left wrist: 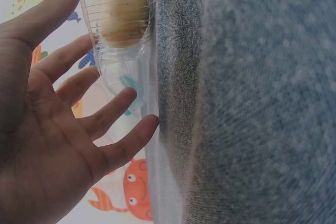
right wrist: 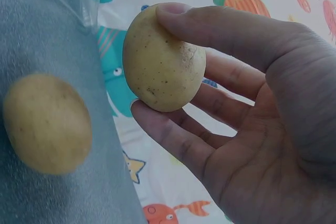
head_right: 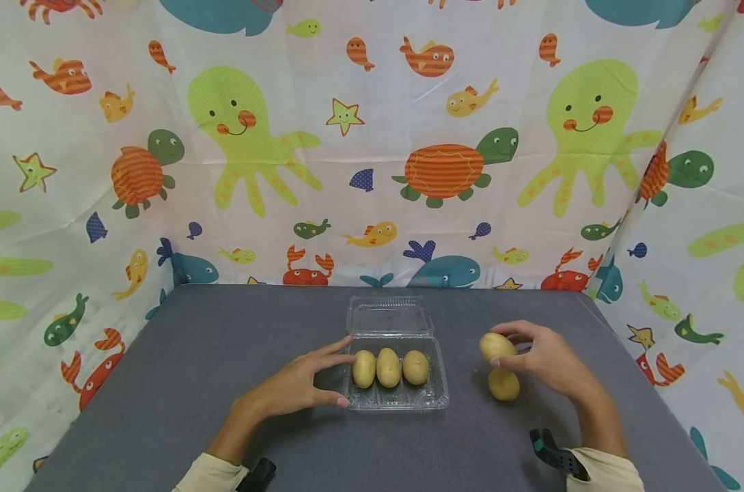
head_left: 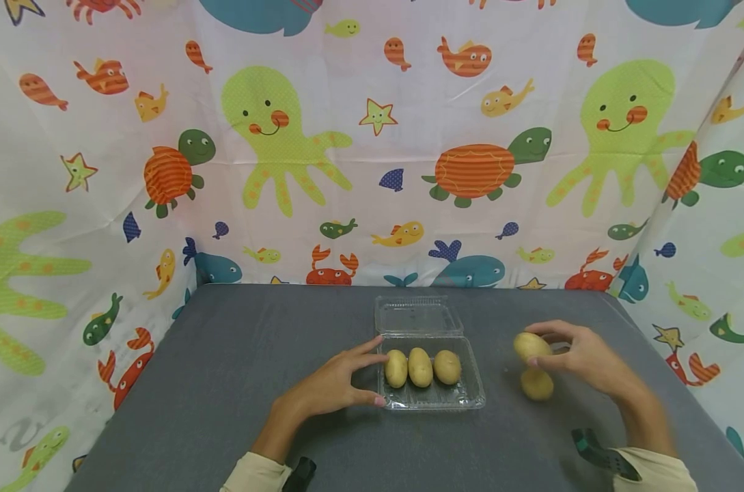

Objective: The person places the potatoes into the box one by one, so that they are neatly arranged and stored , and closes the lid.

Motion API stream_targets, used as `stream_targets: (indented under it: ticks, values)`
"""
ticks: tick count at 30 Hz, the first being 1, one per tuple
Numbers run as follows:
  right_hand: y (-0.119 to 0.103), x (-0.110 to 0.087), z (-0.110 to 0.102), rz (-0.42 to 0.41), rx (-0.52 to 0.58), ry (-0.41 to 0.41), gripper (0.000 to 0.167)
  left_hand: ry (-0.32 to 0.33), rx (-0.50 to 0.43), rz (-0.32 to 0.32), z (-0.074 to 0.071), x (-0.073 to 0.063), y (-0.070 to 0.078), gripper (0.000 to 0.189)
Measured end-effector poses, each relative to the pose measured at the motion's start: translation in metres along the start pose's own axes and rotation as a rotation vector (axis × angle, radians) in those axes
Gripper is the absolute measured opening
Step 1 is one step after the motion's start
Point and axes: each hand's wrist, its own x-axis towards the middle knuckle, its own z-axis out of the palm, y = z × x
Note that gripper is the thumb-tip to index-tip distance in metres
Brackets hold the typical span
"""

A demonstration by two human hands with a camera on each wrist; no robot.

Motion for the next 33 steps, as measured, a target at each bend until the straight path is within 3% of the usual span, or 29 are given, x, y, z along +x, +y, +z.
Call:
stream_targets:
  ticks: [21, 26, 33]
  values:
    - [-0.030, 0.010, 0.025, -0.029, 0.084, 0.001, 0.054, -0.003, 0.003, 0.002, 0.000, 0.000, -0.002, 0.076]
    - [-0.037, 0.013, 0.034, -0.044, 0.048, 0.018, 0.054, 0.000, 0.017, 0.007, -0.001, -0.001, -0.002, 0.076]
    - [-0.044, 0.015, 0.045, -0.073, 0.092, -0.017, 0.056, -0.003, 0.009, 0.003, 0.000, 0.000, -0.003, 0.076]
